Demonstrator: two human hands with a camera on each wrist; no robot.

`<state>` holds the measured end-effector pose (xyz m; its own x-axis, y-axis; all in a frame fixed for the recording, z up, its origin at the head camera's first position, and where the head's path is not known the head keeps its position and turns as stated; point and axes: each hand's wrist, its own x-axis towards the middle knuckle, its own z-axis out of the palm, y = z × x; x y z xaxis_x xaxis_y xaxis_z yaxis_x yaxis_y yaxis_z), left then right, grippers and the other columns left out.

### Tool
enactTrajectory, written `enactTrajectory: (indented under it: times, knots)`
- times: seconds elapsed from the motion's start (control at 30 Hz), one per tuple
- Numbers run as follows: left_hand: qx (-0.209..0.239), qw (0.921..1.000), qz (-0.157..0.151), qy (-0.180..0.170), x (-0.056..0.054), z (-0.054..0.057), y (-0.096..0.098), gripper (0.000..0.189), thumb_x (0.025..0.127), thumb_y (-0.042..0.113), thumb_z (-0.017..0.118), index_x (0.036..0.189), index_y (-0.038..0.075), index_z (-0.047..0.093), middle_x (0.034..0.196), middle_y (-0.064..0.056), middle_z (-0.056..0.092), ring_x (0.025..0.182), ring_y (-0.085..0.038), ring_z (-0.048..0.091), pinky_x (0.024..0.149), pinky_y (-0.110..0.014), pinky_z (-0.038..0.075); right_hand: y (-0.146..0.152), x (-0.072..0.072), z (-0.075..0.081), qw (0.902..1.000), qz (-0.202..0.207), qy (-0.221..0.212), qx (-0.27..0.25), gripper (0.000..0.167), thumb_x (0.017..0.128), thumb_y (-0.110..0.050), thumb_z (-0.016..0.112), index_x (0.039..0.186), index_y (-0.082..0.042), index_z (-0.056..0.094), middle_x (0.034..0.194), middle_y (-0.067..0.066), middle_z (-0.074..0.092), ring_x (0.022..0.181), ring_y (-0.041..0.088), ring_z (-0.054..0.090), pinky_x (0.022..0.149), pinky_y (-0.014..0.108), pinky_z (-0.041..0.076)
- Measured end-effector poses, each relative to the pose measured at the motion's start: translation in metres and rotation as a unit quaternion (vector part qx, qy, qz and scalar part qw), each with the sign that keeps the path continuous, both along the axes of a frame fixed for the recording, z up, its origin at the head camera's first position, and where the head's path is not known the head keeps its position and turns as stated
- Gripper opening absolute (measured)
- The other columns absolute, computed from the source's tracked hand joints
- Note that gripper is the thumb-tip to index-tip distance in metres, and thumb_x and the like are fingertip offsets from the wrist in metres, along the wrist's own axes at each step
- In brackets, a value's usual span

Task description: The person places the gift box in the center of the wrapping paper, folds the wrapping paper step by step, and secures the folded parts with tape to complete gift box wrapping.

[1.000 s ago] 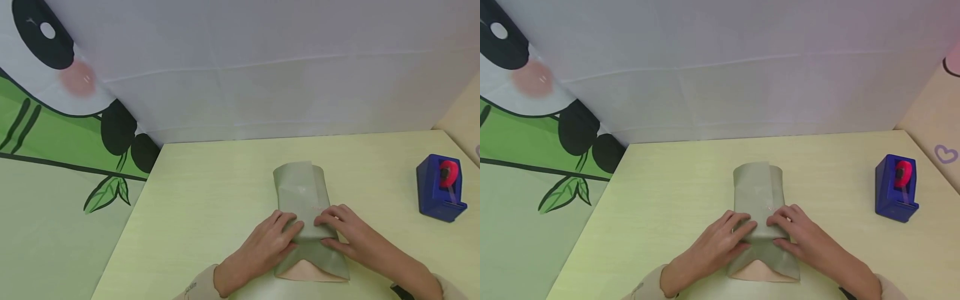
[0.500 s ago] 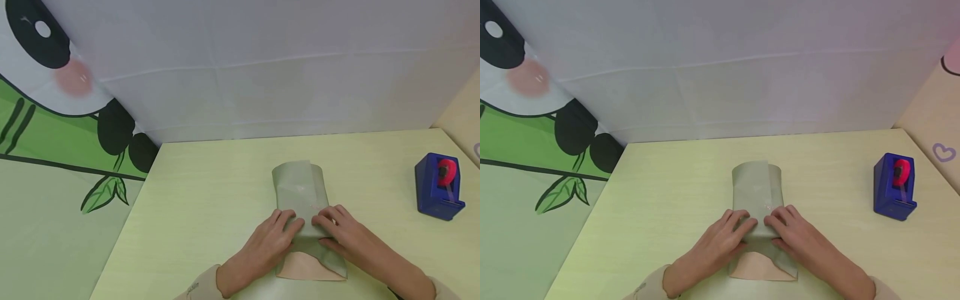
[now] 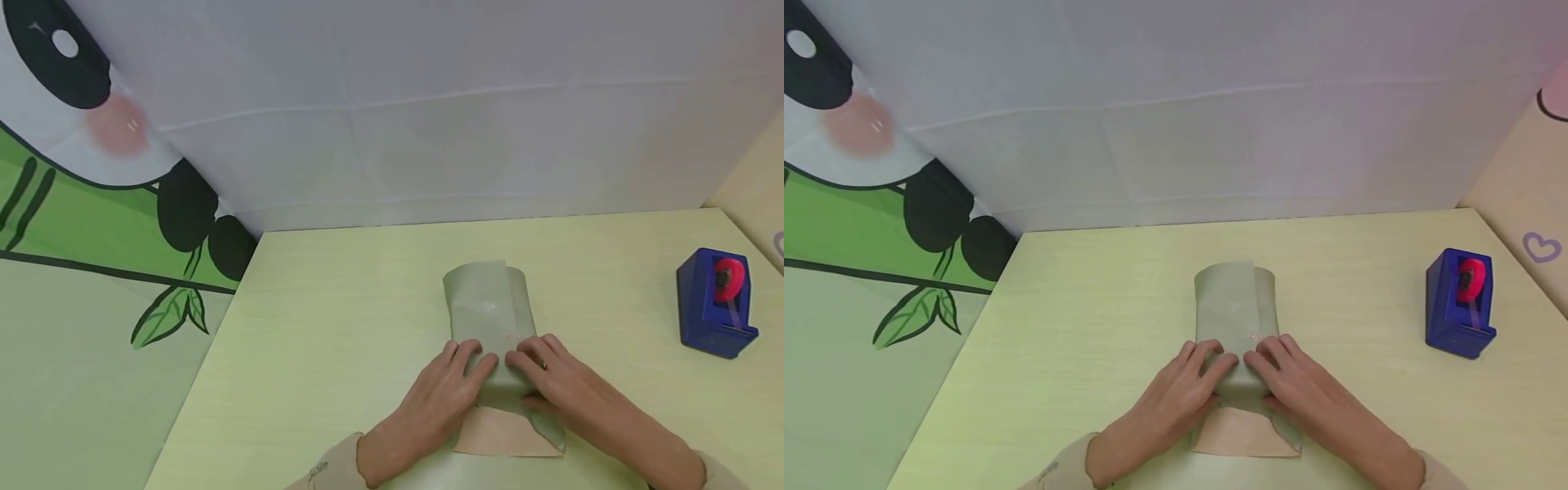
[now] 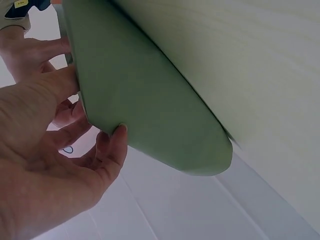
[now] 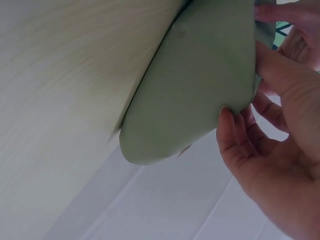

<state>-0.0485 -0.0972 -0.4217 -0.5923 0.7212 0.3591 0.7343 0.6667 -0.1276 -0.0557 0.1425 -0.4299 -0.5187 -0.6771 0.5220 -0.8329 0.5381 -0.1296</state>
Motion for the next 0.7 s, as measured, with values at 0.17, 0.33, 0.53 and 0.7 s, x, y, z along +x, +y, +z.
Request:
enactTrajectory:
  times: [0.17, 0.33, 0.53, 0.7]
  knots:
    - [0.001, 1.0, 0.006, 0.006, 0.001, 0.0, 0.002, 0.041, 0.088, 0.006, 0.08, 0.121, 0.014, 0.056, 0.117, -0.008, 0.058, 0.086, -0.019, 0.051, 0.068, -0.021, 0.046, -0.004, 0.002, 0.0, 0.9994, -0.028, 0.005, 0.02, 0.07, 0.057, -0.017, 0.098, 0.115, -0.007, 0.06, 0.113, 0.007, 0.057, 0.094, 0.023, 0.052, 0.073, 0.033, 0.054]
    - [-0.001, 0.9998, 0.017, 0.012, 0.003, -0.001, 0.003, 0.046, 0.085, 0.003, 0.079, 0.123, 0.015, 0.055, 0.117, -0.009, 0.058, 0.088, -0.02, 0.052, 0.069, -0.022, 0.047, -0.008, 0.006, 0.001, 0.9982, -0.052, 0.005, 0.03, 0.071, 0.058, -0.016, 0.099, 0.115, -0.007, 0.059, 0.11, 0.009, 0.055, 0.093, 0.024, 0.05, 0.071, 0.034, 0.054]
    - [-0.016, 0.9988, 0.04, 0.025, 0.004, -0.003, 0.007, 0.051, 0.085, 0.005, 0.08, 0.128, 0.017, 0.056, 0.118, -0.009, 0.057, 0.086, -0.019, 0.051, 0.067, -0.02, 0.046, -0.015, 0.011, -0.002, 0.9944, -0.095, 0.015, 0.044, 0.076, 0.055, -0.014, 0.101, 0.117, -0.006, 0.059, 0.109, 0.011, 0.054, 0.093, 0.027, 0.051, 0.069, 0.035, 0.053]
    - [-0.025, 0.9963, 0.055, 0.061, 0.003, -0.006, 0.011, 0.039, 0.092, 0.007, 0.074, 0.126, 0.018, 0.057, 0.115, -0.008, 0.058, 0.082, -0.019, 0.049, 0.064, -0.021, 0.044, -0.018, 0.014, -0.006, 0.9933, -0.107, 0.024, 0.036, 0.061, 0.067, -0.005, 0.09, 0.118, -0.003, 0.057, 0.107, 0.014, 0.052, 0.09, 0.03, 0.049, 0.064, 0.035, 0.051]
